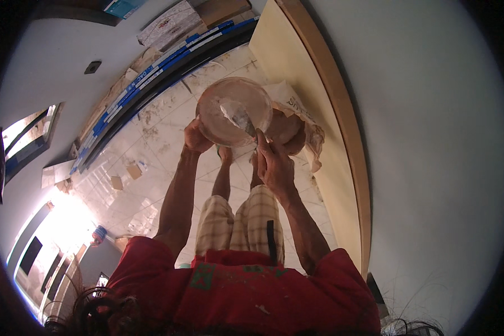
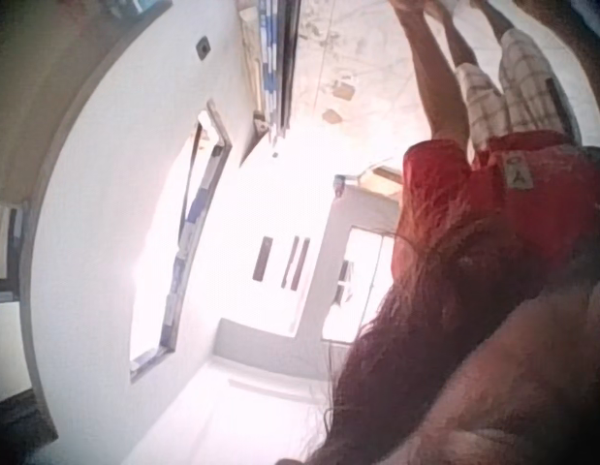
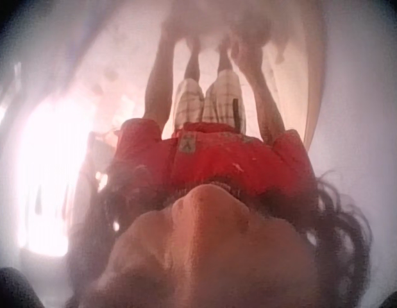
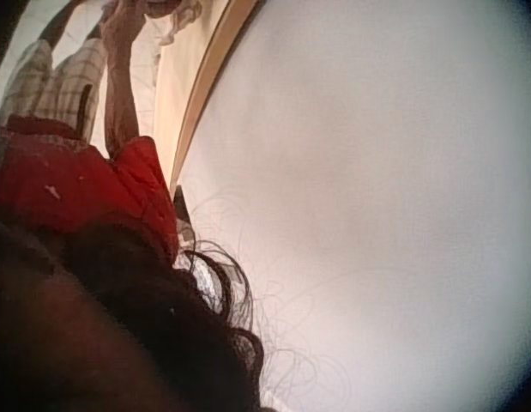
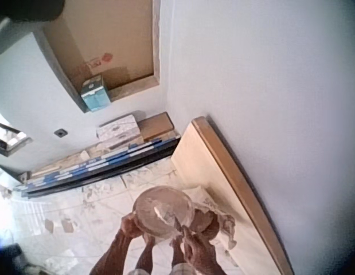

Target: The person scoops plaster powder from a bag into a small container using a spatula, mixes it by hand with a spatula, and then applies a portion of the mixture to a gap in a concrete wall structure.

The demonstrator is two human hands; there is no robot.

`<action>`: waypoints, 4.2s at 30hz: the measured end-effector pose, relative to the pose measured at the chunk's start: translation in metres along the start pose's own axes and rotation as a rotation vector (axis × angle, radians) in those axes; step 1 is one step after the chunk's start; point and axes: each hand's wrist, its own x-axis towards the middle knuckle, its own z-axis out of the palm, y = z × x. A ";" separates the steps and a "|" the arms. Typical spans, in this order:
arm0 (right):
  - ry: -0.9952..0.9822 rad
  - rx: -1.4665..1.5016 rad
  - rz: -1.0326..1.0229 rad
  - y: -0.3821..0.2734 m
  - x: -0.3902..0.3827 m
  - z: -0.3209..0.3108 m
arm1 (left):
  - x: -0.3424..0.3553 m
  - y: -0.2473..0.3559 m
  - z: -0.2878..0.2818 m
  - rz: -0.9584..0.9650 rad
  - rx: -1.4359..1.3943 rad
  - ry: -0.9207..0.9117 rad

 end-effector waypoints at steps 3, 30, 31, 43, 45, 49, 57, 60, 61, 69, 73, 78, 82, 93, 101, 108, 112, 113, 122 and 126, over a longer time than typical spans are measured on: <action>0.003 -0.004 0.007 0.002 -0.006 -0.003 | -0.002 0.000 0.001 -0.001 -0.036 0.035; -0.186 -0.247 0.301 0.084 -0.028 -0.047 | -0.035 0.037 -0.003 0.107 0.082 0.032; -0.238 -0.323 0.350 0.098 -0.024 -0.030 | -0.038 0.039 -0.003 0.120 0.062 0.020; -0.392 0.085 0.885 0.209 0.063 0.083 | -0.056 0.049 -0.020 0.157 0.062 0.011; -0.538 -0.369 0.425 0.208 0.061 0.083 | -0.056 0.049 -0.021 0.144 0.026 -0.039; 0.066 0.499 1.059 0.203 0.052 0.107 | -0.054 0.049 -0.018 0.144 0.073 -0.006; -0.057 0.155 0.914 0.233 0.047 0.140 | -0.048 0.049 -0.002 0.053 0.026 -0.011; -0.101 -0.010 0.832 0.240 0.044 0.130 | -0.046 0.045 0.004 0.049 0.020 0.058; -0.112 -0.059 0.805 0.240 0.045 0.126 | -0.044 0.043 0.005 0.046 0.058 0.082; -0.170 -0.226 0.623 0.222 0.051 0.089 | -0.042 0.032 0.012 0.078 0.106 0.083; -0.162 -0.297 0.589 0.217 0.035 0.087 | -0.044 0.025 0.019 0.117 0.105 0.065; -0.140 0.832 1.039 0.213 0.019 0.096 | -0.050 0.026 0.014 0.083 -0.063 0.020; -0.128 0.966 0.996 0.188 0.009 0.059 | -0.054 0.026 0.007 0.081 -0.071 0.066; -0.271 0.887 1.012 0.124 -0.014 -0.010 | -0.054 0.027 0.015 0.203 0.087 0.031; -0.237 0.923 0.961 0.094 -0.047 -0.041 | -0.042 0.017 -0.007 0.058 -0.003 0.094; -0.180 0.825 0.852 0.041 -0.055 -0.092 | -0.026 0.000 -0.013 0.019 0.030 0.110; -0.203 0.841 0.759 0.022 -0.046 -0.103 | -0.018 -0.013 -0.009 0.023 0.042 0.033; -0.229 0.869 0.710 0.021 -0.041 -0.100 | -0.016 -0.015 -0.008 -0.003 0.030 0.025; 0.140 -0.121 -0.027 0.025 -0.011 -0.022 | -0.023 -0.017 0.005 -0.006 0.029 0.034; 0.127 -0.160 -0.064 0.019 -0.017 -0.021 | -0.028 -0.013 0.007 -0.005 -0.015 0.051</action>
